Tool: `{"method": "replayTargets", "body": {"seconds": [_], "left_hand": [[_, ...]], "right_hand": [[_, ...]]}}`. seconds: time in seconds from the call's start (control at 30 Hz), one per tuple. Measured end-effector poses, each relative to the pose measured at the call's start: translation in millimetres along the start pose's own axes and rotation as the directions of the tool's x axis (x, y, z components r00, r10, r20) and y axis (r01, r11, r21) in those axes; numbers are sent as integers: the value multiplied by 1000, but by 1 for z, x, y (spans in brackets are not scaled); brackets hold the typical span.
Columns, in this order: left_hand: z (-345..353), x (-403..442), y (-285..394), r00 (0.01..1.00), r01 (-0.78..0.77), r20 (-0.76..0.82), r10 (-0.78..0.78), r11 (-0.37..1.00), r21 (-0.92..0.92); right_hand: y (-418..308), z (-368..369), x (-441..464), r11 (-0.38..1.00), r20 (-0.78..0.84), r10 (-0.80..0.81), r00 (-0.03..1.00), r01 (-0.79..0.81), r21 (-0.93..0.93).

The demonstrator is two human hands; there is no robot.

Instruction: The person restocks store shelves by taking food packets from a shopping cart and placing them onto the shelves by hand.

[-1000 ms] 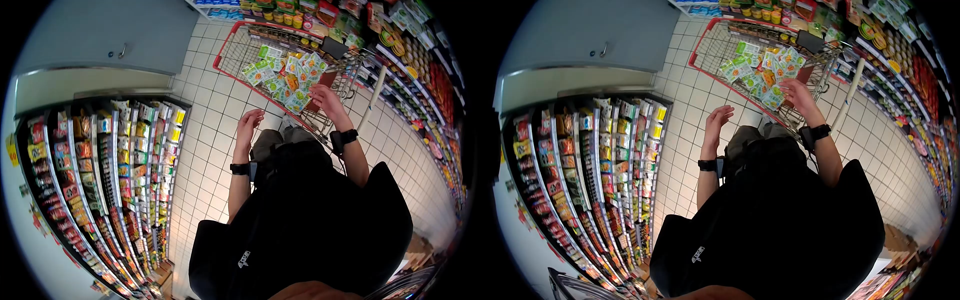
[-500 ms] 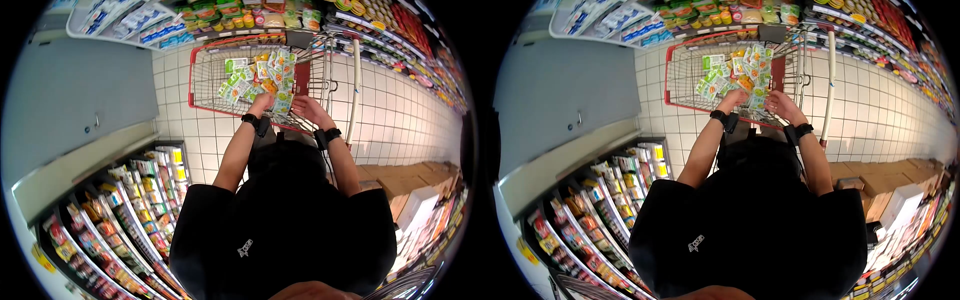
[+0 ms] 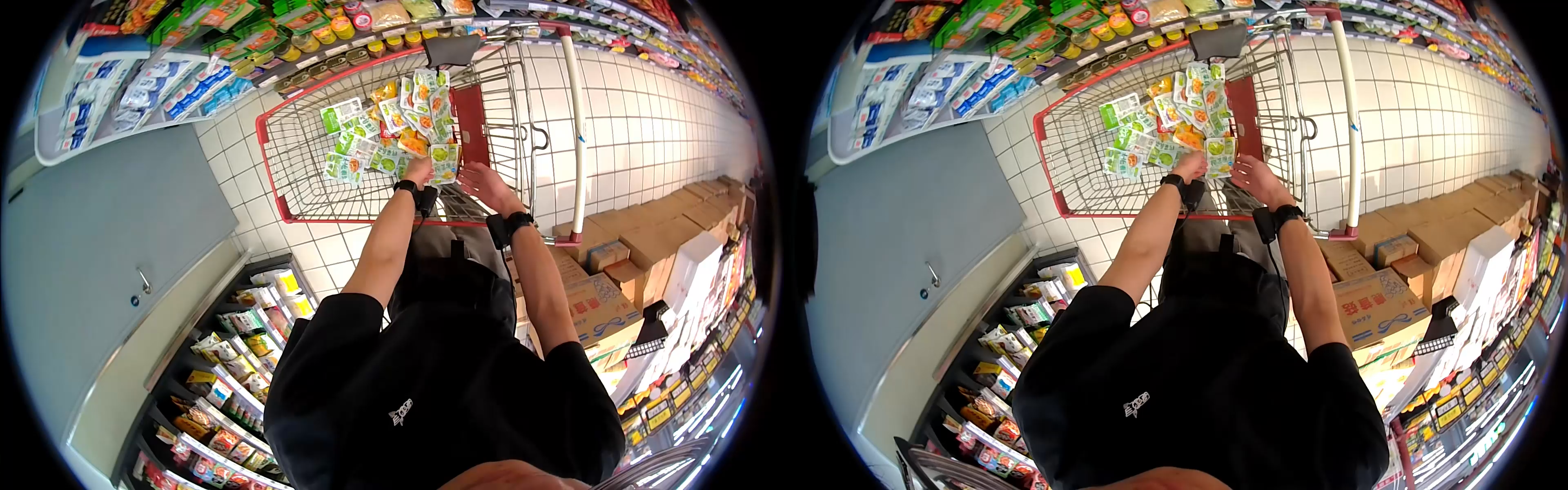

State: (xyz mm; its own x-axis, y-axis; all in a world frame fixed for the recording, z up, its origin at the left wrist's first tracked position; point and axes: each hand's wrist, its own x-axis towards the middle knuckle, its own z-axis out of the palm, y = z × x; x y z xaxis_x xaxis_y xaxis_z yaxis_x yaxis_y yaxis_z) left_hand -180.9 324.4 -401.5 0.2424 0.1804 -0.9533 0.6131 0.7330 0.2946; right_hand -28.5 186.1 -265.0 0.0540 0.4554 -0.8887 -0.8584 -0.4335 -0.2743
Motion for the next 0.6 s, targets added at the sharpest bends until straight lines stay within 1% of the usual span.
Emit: {"method": "replayTargets", "body": {"seconds": [0.03, 0.07, 0.13, 0.17, 0.23, 0.3, 0.37, 0.4, 0.47, 0.5, 0.57, 0.6], "left_hand": [[1, 7, -3, 1000, 12, -9, -12, 1000, -2], [1, 13, -6, 1000, 22, -4, -22, 1000, 5], [3, 10, -2, 998, -24, -46, 32, 988, 152], [5, 15, -1, 999, -18, -42, 25, 988, 156], [8, 27, -6, 999, 25, -49, -19, 991, 132], [12, 38, -12, 998, 26, -63, -17, 989, 147], [14, 49, -16, 1000, -21, 6, 21, 987, 157], [14, 57, -21, 1000, -12, 8, 11, 987, 162], [16, 74, -25, 1000, -3, 10, 0, 951, 310], [17, 82, -30, 1000, 3, 12, -7, 950, 311], [22, 96, -40, 994, -69, -50, 97, 914, 399], [23, 95, -40, 995, -64, -49, 90, 915, 398]], "right_hand": [[4, -3, 3, 1000, 35, 18, 999, -19, 15], [8, -7, 4, 1000, 20, 22, 1000, -22, 0], [11, 2, -3, 999, -21, 31, 999, -30, 37], [9, 6, -4, 998, -54, 36, 998, -32, 61], [13, 0, 6, 997, -46, 28, 999, -24, 74], [18, -3, 15, 996, -53, 16, 998, -11, 91], [19, -7, 24, 996, -58, 15, 998, -10, 91], [20, -7, 27, 996, -60, 13, 998, -8, 85], [19, -9, 32, 996, -66, 12, 998, -7, 85], [20, -12, 36, 997, -68, 6, 998, -1, 77], [22, -17, 43, 997, -102, -3, 995, 11, 80], [25, -20, 47, 996, -132, -12, 991, 24, 84]]}}
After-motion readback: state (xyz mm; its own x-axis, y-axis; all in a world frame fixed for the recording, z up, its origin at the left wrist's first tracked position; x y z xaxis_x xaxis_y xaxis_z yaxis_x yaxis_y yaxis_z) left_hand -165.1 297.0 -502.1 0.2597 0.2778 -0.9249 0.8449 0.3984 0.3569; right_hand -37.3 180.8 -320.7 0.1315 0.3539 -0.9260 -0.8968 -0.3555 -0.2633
